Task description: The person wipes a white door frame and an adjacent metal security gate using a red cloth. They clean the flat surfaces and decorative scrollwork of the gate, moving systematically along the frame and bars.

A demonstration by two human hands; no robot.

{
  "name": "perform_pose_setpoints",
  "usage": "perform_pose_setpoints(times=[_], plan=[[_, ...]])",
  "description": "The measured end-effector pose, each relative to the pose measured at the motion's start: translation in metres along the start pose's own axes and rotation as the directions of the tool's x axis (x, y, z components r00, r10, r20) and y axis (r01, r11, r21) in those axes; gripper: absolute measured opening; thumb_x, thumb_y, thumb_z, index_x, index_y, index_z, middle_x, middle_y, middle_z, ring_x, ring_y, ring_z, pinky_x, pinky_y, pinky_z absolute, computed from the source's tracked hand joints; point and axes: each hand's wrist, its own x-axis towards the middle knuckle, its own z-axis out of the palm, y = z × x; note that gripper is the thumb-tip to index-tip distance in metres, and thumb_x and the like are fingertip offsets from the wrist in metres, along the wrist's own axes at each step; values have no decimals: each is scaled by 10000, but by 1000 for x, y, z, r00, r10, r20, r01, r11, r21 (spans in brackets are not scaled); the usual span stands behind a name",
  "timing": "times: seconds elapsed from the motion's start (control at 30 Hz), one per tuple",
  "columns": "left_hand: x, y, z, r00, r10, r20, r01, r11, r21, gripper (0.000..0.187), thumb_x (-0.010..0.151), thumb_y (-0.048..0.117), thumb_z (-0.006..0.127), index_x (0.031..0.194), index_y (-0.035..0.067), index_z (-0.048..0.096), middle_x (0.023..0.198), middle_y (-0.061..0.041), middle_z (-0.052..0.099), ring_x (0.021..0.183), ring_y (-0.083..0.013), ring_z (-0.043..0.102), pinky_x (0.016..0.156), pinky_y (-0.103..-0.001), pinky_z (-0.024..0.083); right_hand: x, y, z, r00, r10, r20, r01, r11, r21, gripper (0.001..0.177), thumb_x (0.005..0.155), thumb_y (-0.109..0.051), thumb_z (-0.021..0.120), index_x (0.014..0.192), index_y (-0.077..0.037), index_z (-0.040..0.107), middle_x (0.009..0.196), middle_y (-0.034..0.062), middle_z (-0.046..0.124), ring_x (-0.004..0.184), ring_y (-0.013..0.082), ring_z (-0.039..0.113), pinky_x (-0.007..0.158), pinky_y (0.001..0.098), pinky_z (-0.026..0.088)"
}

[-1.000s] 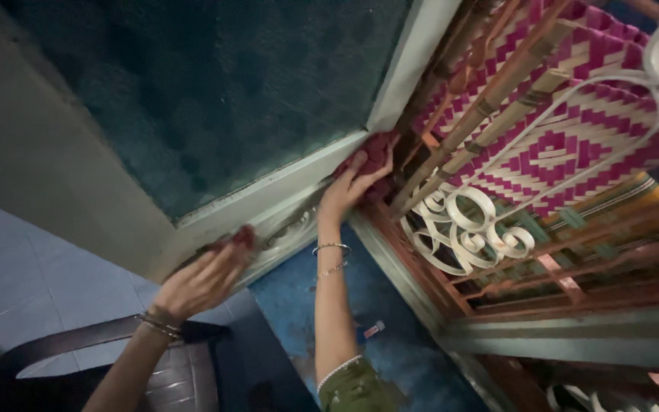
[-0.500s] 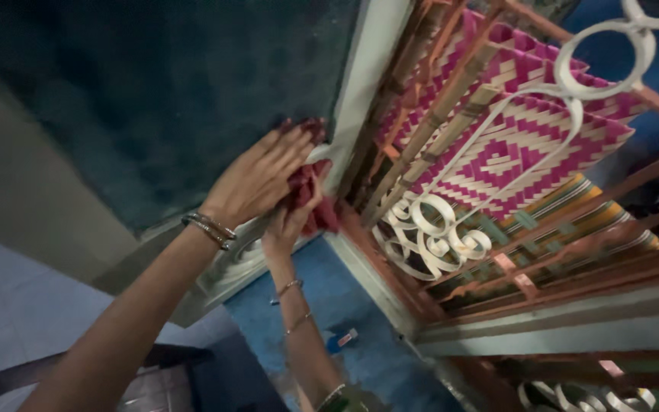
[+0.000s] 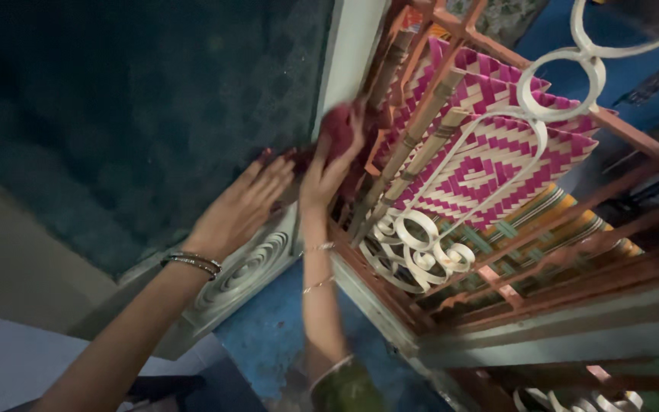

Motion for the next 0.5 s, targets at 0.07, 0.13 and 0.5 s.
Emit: perform_pose_setpoints(times=[0.07,0.13,0.5], plan=[[1,2,1,1000,-11,-10,11,1000,-8,762,986,485,362,1622,108,177,1702,-77,159,1550,-240,115,1233,-470,58,-40,11,-6,987,149,-61,-150,989,-9,516,1119,-221,490,1555,13,345,1597,210,441,1447,298,470,1216,403,362],[3,3,3,998,-43,-41,42,999,-31,746,1006,459,361,1629,94,175,1702,-69,171,1545,-226,135,1229,-461,77,-79,19,-14,960,274,-62,-274,962,14,509,1117,-220,477,1547,18,347,1550,212,490,1424,301,485,1208,399,345],[1,-2,-7,993,-74,-92,62,989,-131,674,992,342,389,1596,63,277,1658,-91,288,1517,-222,250,1239,-458,128,90,-22,18,993,-113,18,113,993,-16,471,1168,-217,498,1581,-45,352,1645,140,400,1575,266,371,1353,384,284]])
